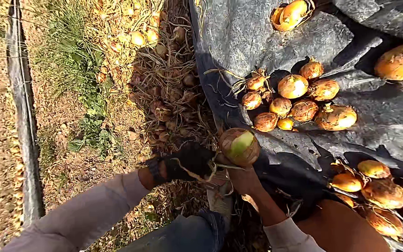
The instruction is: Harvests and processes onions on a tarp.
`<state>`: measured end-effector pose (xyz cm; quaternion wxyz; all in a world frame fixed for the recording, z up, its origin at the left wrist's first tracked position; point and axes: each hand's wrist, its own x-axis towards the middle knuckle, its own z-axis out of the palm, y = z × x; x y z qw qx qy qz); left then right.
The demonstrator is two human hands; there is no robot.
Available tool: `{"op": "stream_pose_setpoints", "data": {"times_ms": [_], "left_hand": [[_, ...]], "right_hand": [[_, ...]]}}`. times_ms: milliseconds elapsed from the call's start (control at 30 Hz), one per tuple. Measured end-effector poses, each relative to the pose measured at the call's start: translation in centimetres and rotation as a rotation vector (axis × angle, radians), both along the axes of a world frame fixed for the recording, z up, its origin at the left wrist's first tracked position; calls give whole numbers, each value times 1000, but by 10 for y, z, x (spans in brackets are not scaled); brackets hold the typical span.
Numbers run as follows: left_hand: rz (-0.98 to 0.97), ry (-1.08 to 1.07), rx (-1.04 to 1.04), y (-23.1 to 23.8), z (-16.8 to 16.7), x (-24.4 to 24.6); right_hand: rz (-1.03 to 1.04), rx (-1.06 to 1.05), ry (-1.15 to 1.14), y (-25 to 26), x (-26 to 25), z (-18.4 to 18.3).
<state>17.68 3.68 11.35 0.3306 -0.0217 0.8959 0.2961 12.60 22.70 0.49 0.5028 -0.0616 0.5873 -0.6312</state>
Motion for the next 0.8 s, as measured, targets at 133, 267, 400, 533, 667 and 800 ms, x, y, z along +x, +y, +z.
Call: {"op": "stream_pose_setpoints", "data": {"times_ms": [133,267,400,533,667,800], "left_hand": [[-10,64,-180,-14,-26,-2],[311,-230,-576,-74,-62,15],[260,-462,-656,-128,-103,102],[246,-706,-597,-112,-132,156],[518,-453,-377,-115,-127,168],[352,-186,-171,-85,-82,92]], "right_hand": [[58,155,356,9,1,-4],[-265,7,211,7,-20,2],[-581,206,32,25,-63,-1],[-544,113,90,25,-63,-6],[-265,218,184,12,-36,-14],[65,314,273,1,-29,1]]}}
